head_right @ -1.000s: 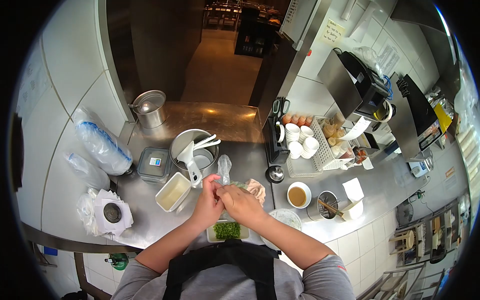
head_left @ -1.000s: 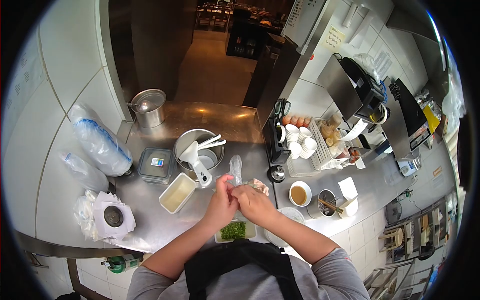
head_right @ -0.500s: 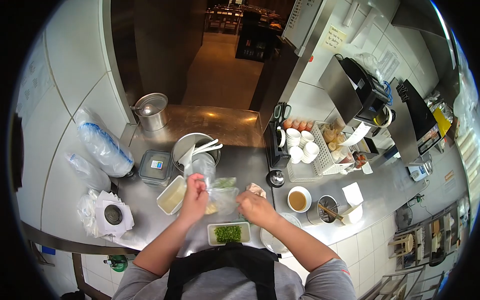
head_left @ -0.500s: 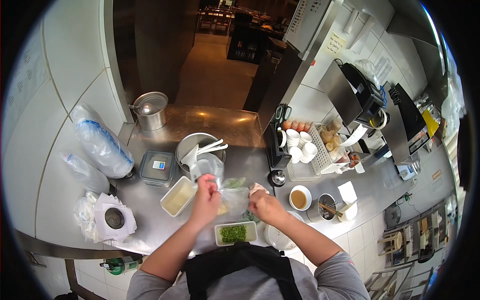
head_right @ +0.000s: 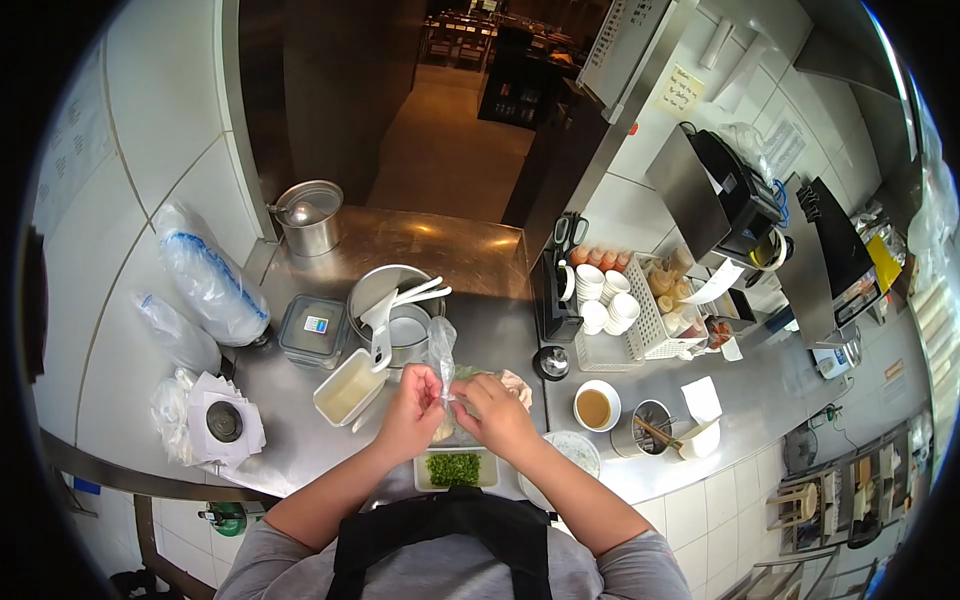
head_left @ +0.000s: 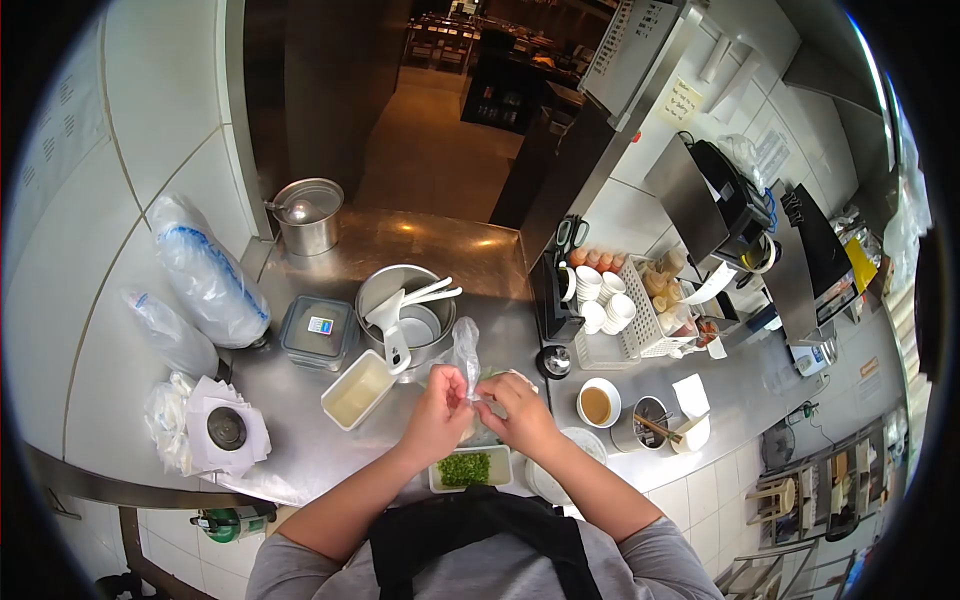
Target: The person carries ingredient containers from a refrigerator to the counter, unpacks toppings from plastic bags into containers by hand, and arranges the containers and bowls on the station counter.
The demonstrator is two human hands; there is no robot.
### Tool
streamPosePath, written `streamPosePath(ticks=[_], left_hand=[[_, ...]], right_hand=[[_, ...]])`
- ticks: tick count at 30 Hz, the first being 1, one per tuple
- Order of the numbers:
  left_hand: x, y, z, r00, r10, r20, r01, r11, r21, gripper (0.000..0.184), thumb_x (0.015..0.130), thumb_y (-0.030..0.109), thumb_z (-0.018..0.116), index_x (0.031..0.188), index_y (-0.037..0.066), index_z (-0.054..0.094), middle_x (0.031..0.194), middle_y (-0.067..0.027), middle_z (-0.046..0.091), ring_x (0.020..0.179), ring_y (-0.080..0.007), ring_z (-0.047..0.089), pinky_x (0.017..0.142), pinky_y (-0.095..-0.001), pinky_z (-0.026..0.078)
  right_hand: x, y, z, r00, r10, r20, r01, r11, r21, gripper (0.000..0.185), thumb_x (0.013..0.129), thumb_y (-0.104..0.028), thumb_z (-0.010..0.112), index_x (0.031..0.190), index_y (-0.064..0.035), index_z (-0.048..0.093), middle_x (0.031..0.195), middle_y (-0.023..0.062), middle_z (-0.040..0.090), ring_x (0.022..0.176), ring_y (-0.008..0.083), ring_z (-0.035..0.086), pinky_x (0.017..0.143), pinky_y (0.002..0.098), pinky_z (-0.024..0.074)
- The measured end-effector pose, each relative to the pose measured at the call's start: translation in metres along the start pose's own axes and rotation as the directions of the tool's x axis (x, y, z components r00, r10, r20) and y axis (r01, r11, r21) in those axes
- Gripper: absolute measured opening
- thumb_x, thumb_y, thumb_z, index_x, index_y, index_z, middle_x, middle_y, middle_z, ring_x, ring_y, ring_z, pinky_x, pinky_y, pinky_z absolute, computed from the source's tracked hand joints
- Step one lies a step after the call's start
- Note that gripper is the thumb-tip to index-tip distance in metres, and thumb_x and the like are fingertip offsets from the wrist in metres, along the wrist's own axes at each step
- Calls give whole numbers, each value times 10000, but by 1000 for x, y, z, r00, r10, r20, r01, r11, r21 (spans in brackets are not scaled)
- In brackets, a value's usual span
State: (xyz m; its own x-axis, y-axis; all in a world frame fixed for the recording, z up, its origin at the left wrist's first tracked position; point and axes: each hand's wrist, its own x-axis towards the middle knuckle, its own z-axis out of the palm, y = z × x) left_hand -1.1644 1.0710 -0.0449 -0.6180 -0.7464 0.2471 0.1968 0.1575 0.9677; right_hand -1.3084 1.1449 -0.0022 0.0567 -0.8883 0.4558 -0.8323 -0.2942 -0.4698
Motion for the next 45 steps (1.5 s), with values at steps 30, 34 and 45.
streamPosePath(ticks=[30, 34, 45], left_hand=[[10, 29, -6, 956, 182, 229, -226, 957, 180, 412, 808, -88, 529, 1165, 30, 361, 893, -65, 447, 767, -127, 490, 697, -267, 447], [8, 32, -6, 965, 185, 183, -184, 983, -22, 364, 824, -104, 509, 1129, 34, 367, 941, -61, 440, 834, -114, 479, 754, -237, 436], [9, 54, -3, 972, 170, 162, -201, 958, 203, 169, 776, -49, 588, 914, 16, 516, 878, -63, 490, 760, -131, 526, 668, -248, 470]], right_hand=[[3, -12, -51, 925, 222, 309, -305, 918, 254, 259, 785, -31, 650, 1027, -76, 567, 601, 52, 535, 594, 176, 566, 568, 288, 456], [2, -15, -46, 989, 91, 118, -94, 995, 20, 257, 738, -46, 704, 966, -104, 601, 658, 45, 556, 627, 195, 578, 561, 305, 463], [13, -6, -43, 977, -209, 42, 212, 975, -72, 262, 629, -137, 709, 817, -91, 532, 770, 33, 533, 697, 230, 568, 617, 350, 452]])
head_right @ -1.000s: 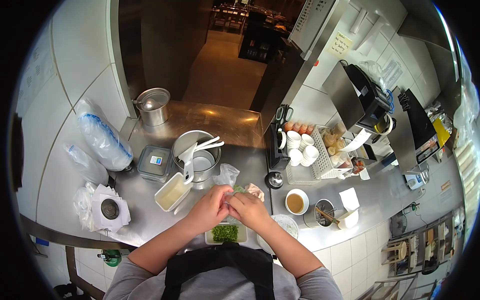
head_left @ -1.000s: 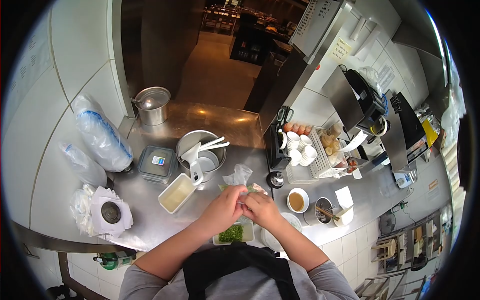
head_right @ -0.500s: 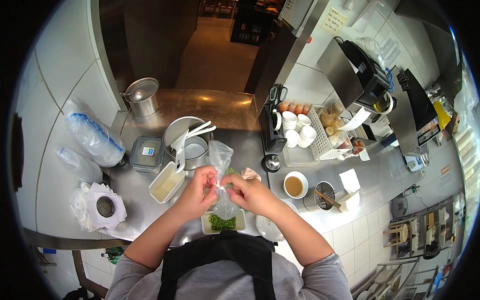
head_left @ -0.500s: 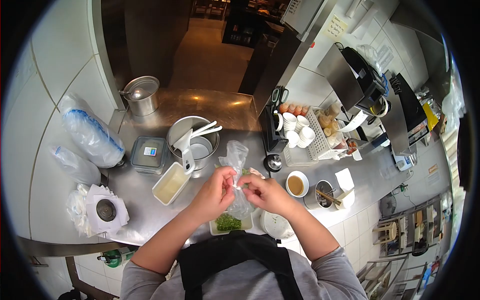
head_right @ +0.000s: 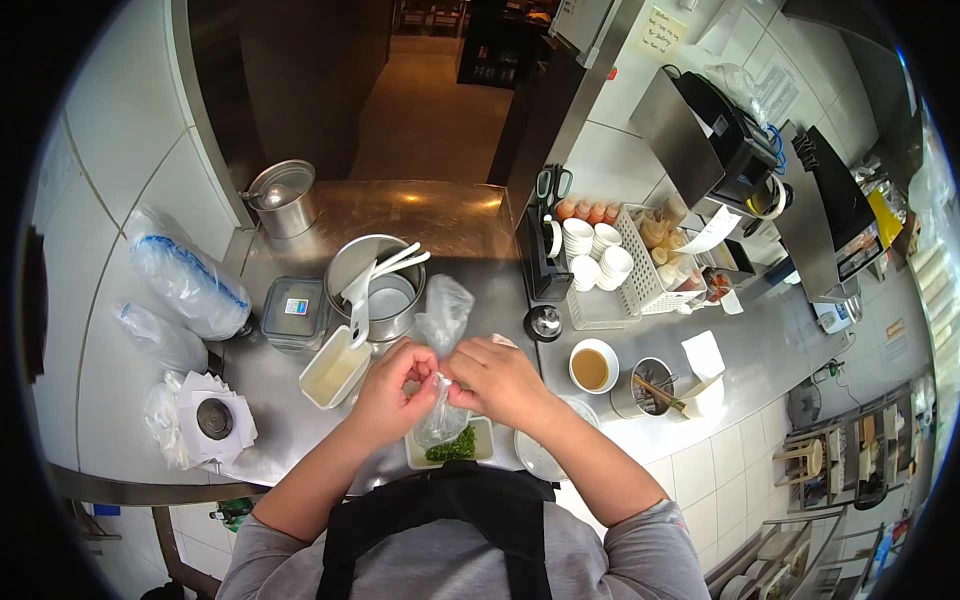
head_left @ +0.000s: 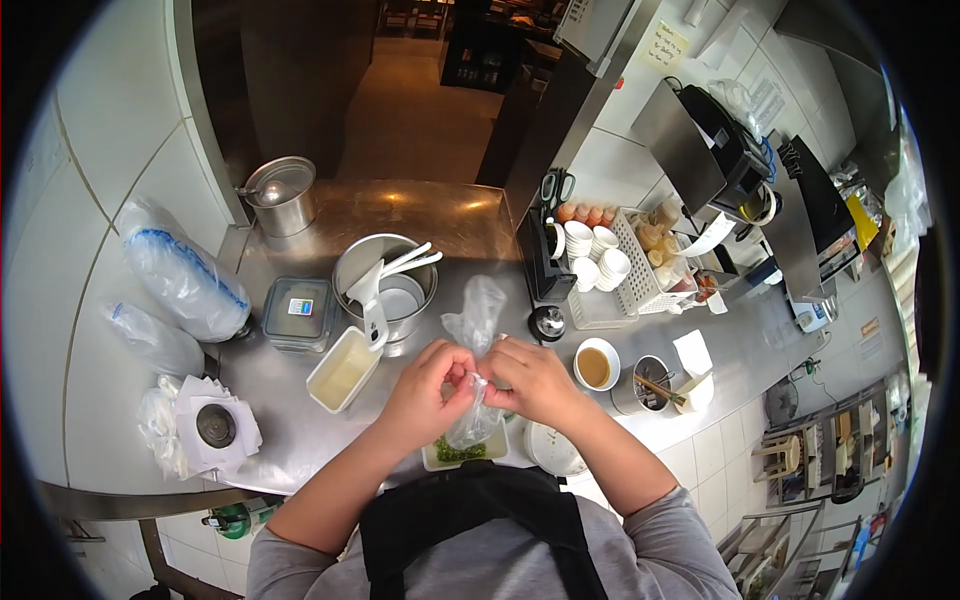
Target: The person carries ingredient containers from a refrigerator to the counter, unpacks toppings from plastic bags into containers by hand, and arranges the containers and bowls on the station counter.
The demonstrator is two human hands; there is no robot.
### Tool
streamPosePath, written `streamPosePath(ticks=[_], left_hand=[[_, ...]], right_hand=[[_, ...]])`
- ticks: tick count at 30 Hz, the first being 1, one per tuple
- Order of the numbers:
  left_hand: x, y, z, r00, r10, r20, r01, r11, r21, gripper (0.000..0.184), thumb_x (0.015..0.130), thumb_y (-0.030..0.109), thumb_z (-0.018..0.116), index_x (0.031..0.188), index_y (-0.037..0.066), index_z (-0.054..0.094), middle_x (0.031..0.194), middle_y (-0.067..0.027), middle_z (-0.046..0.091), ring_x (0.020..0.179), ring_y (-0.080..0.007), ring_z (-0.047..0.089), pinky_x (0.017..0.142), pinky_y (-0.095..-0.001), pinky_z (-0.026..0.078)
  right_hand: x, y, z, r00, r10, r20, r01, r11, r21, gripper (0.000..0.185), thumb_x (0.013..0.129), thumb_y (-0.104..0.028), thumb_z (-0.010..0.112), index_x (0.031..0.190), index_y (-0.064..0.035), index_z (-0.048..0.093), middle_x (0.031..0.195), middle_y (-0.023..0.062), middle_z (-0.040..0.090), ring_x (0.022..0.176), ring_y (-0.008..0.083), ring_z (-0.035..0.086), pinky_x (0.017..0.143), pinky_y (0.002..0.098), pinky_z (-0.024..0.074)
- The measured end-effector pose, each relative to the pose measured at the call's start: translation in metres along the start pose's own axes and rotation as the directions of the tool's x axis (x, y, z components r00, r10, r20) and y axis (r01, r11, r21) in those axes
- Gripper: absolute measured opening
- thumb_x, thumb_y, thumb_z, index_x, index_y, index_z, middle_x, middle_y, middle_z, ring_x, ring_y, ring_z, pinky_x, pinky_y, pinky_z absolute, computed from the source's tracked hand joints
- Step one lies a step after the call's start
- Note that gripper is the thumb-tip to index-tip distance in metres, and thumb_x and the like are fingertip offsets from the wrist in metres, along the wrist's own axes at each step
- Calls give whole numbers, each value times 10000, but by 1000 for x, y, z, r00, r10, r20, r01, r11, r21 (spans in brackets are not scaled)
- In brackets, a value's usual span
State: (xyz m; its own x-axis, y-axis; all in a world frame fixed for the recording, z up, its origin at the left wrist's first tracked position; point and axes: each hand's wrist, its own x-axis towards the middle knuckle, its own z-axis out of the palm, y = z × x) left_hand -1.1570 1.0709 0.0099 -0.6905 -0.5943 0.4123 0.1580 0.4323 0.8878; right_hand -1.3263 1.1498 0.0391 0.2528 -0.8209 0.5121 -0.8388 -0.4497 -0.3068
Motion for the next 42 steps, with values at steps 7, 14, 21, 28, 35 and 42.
streamPosePath(ticks=[7, 14, 21, 28, 35, 42], left_hand=[[9, 9, -13, 966, -100, 237, 54, 980, 192, 181, 760, 81, 614, 902, 30, 514, 842, -90, 533, 735, -235, 571, 668, -345, 479], [-1, -5, -9, 959, 46, 279, -152, 914, 375, 198, 787, 162, 569, 882, 32, 454, 830, -142, 537, 802, -360, 556, 729, -440, 437], [-15, -18, -11, 909, 48, 413, -97, 990, 98, 164, 810, 128, 512, 888, 13, 424, 848, -167, 519, 815, -364, 531, 729, -430, 422], [-18, -10, -12, 889, -32, 457, 103, 986, -130, 158, 807, 107, 498, 912, 12, 429, 846, -157, 510, 803, -345, 523, 745, -416, 418], [-14, 3, -10, 963, 44, 265, -97, 977, 190, 189, 768, 127, 541, 898, 30, 445, 792, -116, 529, 737, -323, 543, 698, -404, 404], [-14, 12, -4, 987, 132, 94, -160, 878, 451, 226, 714, 97, 608, 859, 55, 440, 774, -110, 510, 738, -315, 546, 668, -405, 384]], right_hand=[[2, -2, -6, 995, -31, 93, 32, 999, -3, 229, 646, -106, 684, 827, -75, 547, 761, 45, 535, 708, 238, 575, 616, 347, 460], [3, -9, -5, 993, -27, 116, 13, 993, 116, 240, 633, -56, 695, 814, -76, 538, 755, 54, 538, 705, 263, 577, 608, 357, 481], [0, -13, -13, 944, -67, 323, -22, 964, 266, 222, 669, -60, 653, 838, -75, 511, 812, 66, 523, 750, 279, 584, 615, 367, 477], [2, -14, -17, 932, -116, 342, -1, 946, 325, 229, 677, -53, 649, 865, -82, 521, 829, 65, 522, 743, 274, 586, 601, 371, 477], [3, -34, -22, 962, 33, 271, -70, 989, 127, 220, 748, -74, 612, 951, -66, 529, 847, 67, 532, 765, 266, 600, 617, 369, 495], [0, -33, -22, 970, 128, 205, -187, 936, 299, 154, 783, -48, 606, 921, -57, 538, 862, 88, 573, 757, 273, 603, 621, 352, 493]])
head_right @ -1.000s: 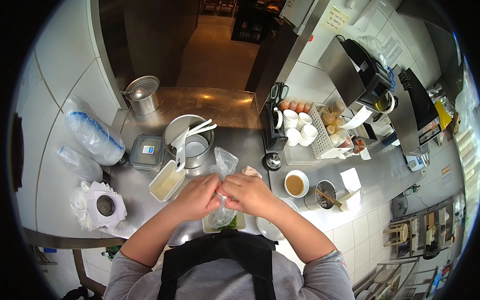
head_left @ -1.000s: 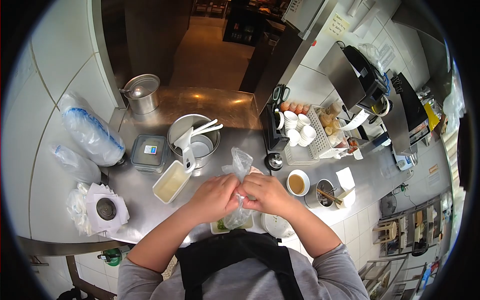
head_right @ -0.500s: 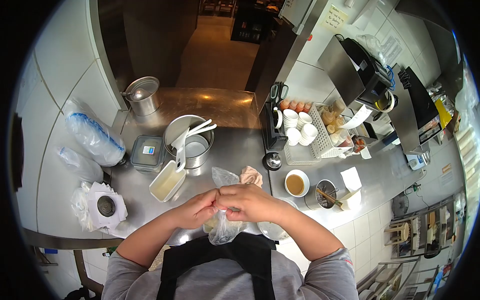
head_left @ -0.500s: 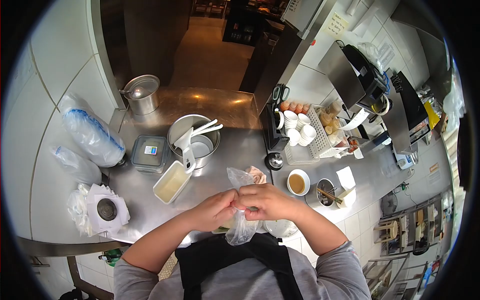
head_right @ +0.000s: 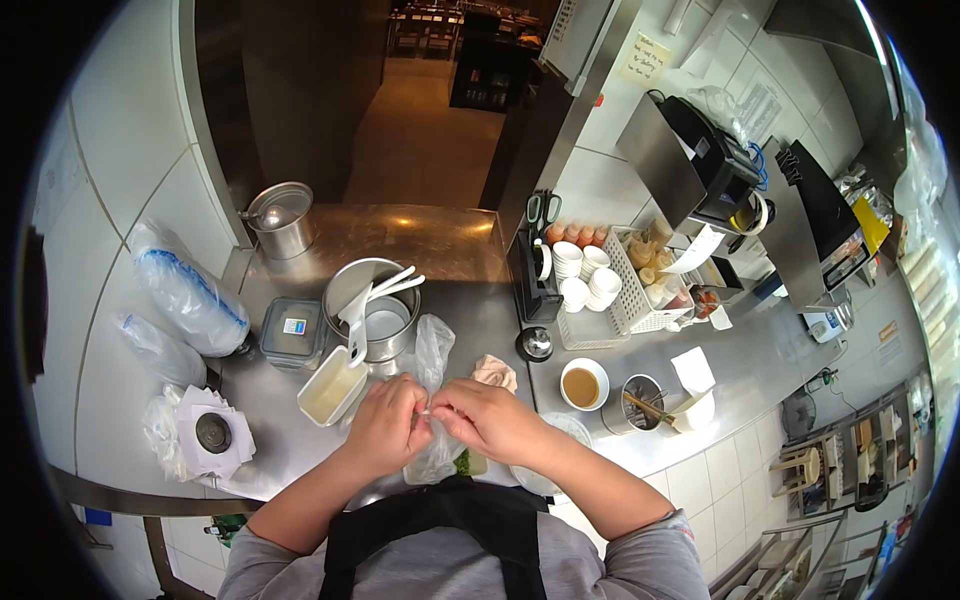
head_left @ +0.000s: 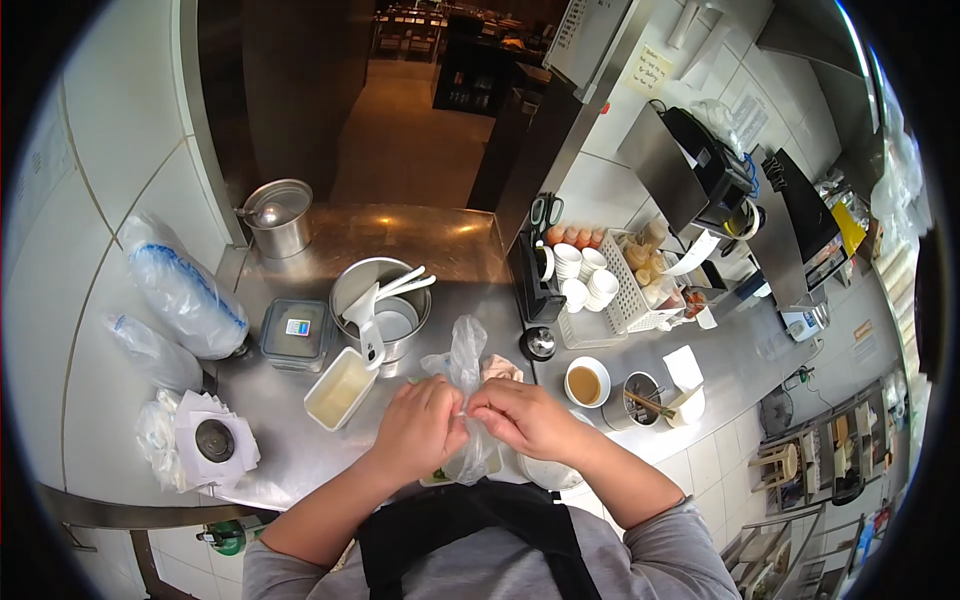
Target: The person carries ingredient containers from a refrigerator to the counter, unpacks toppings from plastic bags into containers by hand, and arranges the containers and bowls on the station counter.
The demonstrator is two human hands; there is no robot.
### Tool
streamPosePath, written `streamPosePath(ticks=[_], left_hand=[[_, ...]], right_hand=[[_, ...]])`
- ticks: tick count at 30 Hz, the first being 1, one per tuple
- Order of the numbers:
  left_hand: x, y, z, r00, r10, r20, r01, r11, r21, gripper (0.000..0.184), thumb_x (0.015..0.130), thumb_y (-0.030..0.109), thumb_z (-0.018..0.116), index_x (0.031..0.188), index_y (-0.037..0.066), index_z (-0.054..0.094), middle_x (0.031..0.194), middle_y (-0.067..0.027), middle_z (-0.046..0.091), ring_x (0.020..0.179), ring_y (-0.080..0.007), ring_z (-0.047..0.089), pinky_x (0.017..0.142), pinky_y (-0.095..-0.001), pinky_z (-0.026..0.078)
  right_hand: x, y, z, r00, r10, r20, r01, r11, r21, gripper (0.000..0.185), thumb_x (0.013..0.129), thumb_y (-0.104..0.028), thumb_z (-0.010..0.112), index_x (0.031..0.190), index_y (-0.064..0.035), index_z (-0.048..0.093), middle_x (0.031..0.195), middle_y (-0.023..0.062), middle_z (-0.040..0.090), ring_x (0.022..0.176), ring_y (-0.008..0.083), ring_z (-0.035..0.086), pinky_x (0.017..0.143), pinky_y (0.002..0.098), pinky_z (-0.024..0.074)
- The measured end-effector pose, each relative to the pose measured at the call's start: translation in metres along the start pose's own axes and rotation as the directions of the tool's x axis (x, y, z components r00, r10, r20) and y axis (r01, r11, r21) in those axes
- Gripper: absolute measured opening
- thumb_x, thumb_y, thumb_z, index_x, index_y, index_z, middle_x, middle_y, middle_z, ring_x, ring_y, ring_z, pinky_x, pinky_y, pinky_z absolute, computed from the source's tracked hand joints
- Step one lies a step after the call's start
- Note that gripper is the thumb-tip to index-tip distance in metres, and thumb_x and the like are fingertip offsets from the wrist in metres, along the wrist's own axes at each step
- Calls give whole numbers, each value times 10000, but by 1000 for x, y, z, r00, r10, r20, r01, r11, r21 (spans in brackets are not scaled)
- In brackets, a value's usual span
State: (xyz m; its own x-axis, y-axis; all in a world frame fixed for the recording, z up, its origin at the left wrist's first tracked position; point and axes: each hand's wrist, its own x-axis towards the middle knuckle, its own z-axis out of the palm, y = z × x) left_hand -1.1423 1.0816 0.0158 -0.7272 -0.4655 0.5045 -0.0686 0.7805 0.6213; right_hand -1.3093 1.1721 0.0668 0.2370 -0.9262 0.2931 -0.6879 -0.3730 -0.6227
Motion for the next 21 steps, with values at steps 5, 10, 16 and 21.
streamPosePath(ticks=[5, 10, 16, 21], left_hand=[[-2, 4, 4, 1000, -28, -7, 28, 995, -93, 195, 748, 66, 553, 875, 41, 408, 779, -133, 476, 710, -341, 504, 658, -412, 395], [-9, 11, 14, 968, -225, 114, 252, 890, -379, 134, 829, 86, 518, 896, 23, 420, 806, -177, 518, 747, -366, 531, 665, -423, 420], [-14, 22, 21, 991, -107, 82, 127, 945, -302, 108, 841, 40, 495, 912, 25, 414, 755, -131, 500, 656, -276, 508, 614, -362, 418], [-13, 45, 27, 993, -76, -89, 66, 992, -108, 205, 785, 70, 602, 936, 42, 466, 749, -95, 520, 687, -266, 534, 641, -375, 416]], right_hand=[[-4, -2, 8, 995, -36, -92, 19, 983, -183, 174, 737, -56, 668, 863, -54, 547, 791, 70, 577, 730, 240, 605, 634, 331, 491], [-12, 0, 14, 947, -282, -156, 166, 843, -512, 209, 659, -94, 672, 820, -67, 542, 769, 43, 532, 705, 203, 582, 625, 325, 485], [-32, -11, 10, 957, -263, -121, 145, 799, -583, 236, 663, -134, 668, 838, -57, 530, 773, 52, 534, 708, 200, 596, 602, 323, 503], [-46, -18, 0, 976, -191, -100, 96, 799, -594, 226, 678, -128, 645, 859, -42, 540, 777, 73, 552, 713, 208, 612, 603, 321, 508]])
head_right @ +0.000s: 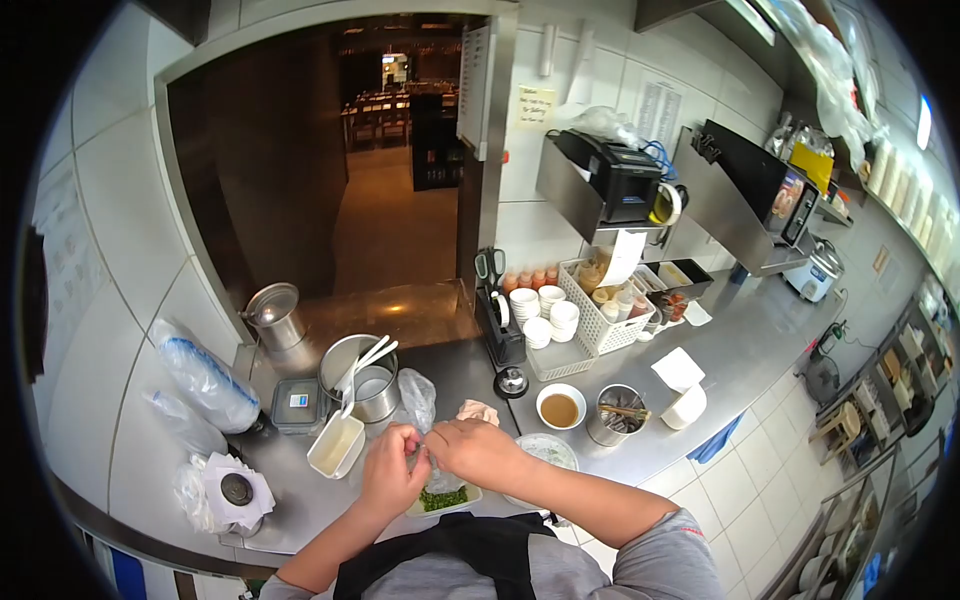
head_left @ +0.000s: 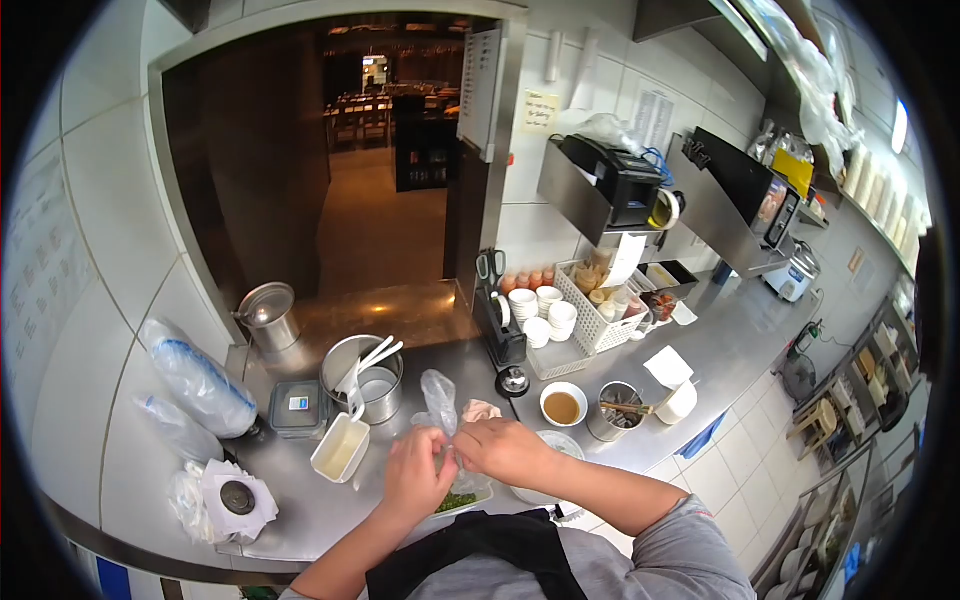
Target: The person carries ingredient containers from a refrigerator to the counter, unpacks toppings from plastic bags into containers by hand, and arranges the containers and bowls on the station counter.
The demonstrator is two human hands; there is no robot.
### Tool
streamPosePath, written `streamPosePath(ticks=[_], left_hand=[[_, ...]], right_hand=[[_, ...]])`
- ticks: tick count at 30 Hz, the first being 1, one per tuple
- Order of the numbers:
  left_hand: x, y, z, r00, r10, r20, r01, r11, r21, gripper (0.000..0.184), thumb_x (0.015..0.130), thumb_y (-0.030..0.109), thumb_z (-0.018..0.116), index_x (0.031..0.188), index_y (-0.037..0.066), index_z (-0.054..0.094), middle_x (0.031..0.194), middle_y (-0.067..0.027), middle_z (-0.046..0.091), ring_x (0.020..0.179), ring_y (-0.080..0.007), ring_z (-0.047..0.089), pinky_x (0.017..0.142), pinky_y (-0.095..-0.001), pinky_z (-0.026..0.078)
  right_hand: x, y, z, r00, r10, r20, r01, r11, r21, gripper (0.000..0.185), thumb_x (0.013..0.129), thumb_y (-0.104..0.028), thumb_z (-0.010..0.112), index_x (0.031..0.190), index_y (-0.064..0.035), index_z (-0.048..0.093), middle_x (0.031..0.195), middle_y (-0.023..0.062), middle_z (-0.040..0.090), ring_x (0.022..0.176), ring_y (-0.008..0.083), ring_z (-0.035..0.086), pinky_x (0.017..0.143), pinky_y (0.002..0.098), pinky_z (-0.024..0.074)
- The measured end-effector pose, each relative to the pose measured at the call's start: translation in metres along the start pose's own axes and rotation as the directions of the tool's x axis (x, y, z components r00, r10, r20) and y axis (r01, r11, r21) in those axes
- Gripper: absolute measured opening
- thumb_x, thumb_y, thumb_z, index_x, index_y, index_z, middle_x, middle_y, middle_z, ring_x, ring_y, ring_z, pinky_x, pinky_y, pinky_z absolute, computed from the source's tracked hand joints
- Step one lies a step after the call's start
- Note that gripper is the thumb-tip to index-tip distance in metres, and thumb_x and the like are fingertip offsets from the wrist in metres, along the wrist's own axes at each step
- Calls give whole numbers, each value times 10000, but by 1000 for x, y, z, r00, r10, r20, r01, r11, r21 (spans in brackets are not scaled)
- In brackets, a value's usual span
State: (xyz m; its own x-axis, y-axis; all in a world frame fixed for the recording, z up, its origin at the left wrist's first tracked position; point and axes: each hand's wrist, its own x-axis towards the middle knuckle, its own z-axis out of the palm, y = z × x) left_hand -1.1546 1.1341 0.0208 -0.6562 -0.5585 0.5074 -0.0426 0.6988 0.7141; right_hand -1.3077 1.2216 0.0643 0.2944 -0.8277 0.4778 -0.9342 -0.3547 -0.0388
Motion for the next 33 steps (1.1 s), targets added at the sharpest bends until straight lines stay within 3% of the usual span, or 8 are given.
streamPosePath(ticks=[2, 5, 9, 11, 14, 21, 27, 33], left_hand=[[1, 18, -6, 990, 130, -58, -102, 933, 344, 232, 712, 103, 670, 883, 65, 518, 726, -54, 527, 699, -245, 544, 662, -379, 409], [-1, 31, -6, 996, 58, -72, -24, 913, 407, 180, 685, 137, 683, 807, 95, 557, 696, -22, 521, 707, -222, 558, 668, -361, 387], [-1, 40, -8, 995, -88, -50, 100, 942, 319, 178, 690, 146, 687, 806, 83, 566, 693, -29, 536, 718, -227, 566, 678, -371, 405], [-1, 40, -10, 966, -243, 90, 209, 935, 288, 189, 716, 174, 675, 833, 71, 569, 738, -55, 579, 757, -257, 588, 692, -392, 431], [0, 44, -9, 970, -160, 184, 71, 907, 416, 195, 767, 206, 628, 856, 51, 550, 783, -98, 610, 811, -306, 601, 715, -431, 455], [-9, 47, 21, 945, -198, 260, 47, 871, 490, 232, 830, 233, 532, 901, 17, 489, 858, -179, 603, 879, -369, 588, 761, -482, 458], [-8, 58, 38, 891, -365, 270, 218, 866, 450, 216, 831, 190, 515, 951, 18, 462, 904, -201, 588, 919, -383, 571, 764, -484, 460], [8, 72, 47, 904, -389, 177, 285, 858, 427, 182, 823, 150, 509, 936, 13, 470, 887, -199, 587, 899, -386, 568, 767, -475, 455]], right_hand=[[-1, -3, -5, 1000, -22, 0, 22, 999, -44, 207, 695, -110, 611, 875, -30, 549, 780, 78, 561, 731, 215, 610, 613, 325, 509], [-2, -10, -13, 998, -56, -41, 53, 995, -80, 189, 705, -98, 584, 875, -22, 551, 783, 76, 564, 757, 216, 608, 635, 326, 512], [-6, -6, -8, 989, -147, -25, 143, 982, -127, 186, 708, -102, 578, 873, -20, 551, 782, 73, 562, 768, 210, 602, 658, 319, 512], [-7, -5, -9, 980, -195, 44, 199, 972, -124, 181, 711, -104, 573, 868, -18, 545, 790, 74, 563, 758, 206, 596, 676, 310, 511], [-13, 5, -1, 951, -310, -1, 309, 949, -56, 154, 715, -108, 569, 837, -23, 531, 789, 73, 555, 748, 201, 584, 659, 304, 503], [-36, 33, -3, 915, -402, 14, 398, 911, 106, 147, 727, -118, 563, 835, -43, 497, 794, 70, 527, 754, 215, 568, 655, 330, 481], [-52, 49, 7, 955, -296, 24, 269, 896, 353, 208, 732, -104, 598, 905, -43, 500, 855, 84, 510, 790, 252, 565, 687, 368, 483], [-53, 61, -2, 974, -225, -10, 204, 861, 465, 241, 757, -85, 604, 972, -40, 508, 882, 107, 508, 821, 283, 567, 697, 377, 484]])
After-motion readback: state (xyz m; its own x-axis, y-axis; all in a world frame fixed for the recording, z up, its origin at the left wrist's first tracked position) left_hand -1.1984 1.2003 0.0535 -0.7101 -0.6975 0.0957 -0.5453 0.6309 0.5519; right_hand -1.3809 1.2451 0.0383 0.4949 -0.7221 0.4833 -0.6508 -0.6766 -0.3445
